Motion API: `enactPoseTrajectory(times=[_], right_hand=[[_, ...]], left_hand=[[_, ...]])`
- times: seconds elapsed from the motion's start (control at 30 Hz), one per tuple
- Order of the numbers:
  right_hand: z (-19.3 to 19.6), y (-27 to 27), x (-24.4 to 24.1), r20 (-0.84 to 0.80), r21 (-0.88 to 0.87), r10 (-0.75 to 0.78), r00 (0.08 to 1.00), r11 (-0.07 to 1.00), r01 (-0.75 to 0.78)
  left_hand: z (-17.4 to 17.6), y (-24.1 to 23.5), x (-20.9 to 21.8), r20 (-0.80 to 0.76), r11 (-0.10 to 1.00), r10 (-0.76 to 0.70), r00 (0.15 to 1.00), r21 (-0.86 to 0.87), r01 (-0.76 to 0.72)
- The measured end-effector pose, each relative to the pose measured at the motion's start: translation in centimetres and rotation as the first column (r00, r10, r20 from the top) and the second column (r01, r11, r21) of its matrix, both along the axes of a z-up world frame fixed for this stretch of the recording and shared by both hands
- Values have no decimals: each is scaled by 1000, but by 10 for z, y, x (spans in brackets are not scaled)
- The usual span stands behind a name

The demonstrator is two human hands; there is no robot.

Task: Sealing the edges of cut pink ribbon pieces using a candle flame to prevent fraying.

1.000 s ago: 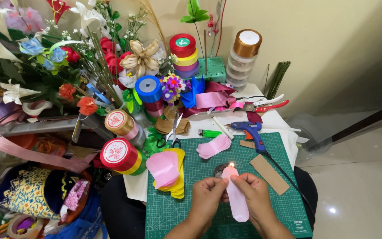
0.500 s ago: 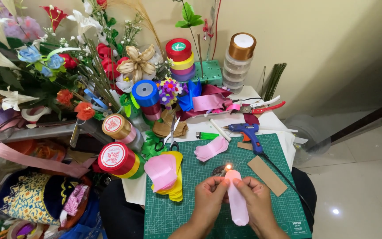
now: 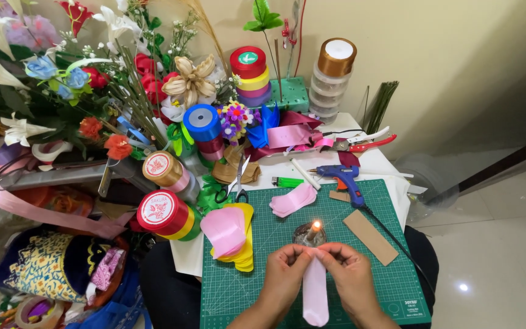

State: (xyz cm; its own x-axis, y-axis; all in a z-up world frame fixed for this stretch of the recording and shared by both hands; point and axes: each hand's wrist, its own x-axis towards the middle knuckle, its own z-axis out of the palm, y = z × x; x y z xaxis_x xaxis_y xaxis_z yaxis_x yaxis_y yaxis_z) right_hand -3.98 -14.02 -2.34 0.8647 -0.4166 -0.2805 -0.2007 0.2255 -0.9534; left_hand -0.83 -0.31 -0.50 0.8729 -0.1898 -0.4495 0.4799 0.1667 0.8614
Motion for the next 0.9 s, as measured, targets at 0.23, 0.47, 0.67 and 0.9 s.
enactPoseTrajectory(times=[0.23, 0.47, 0.67, 0.9], right_hand=[[2, 4, -8, 93, -219, 80, 992, 974, -58], [9, 2, -10, 471, -870, 565, 677, 424, 251], [-6, 4, -7, 525, -809, 513, 679, 548, 212], [-27, 9, -15, 306, -22, 77, 949, 997, -74]], left_hand=[[-15, 3, -2, 43, 1000, -15, 999, -4, 15], [-53, 1, -3, -188, 984, -58, 980, -174, 25], [-47, 4, 0, -252, 982, -89, 964, -183, 43], [-19, 20, 3, -164, 994, -49, 985, -102, 33]])
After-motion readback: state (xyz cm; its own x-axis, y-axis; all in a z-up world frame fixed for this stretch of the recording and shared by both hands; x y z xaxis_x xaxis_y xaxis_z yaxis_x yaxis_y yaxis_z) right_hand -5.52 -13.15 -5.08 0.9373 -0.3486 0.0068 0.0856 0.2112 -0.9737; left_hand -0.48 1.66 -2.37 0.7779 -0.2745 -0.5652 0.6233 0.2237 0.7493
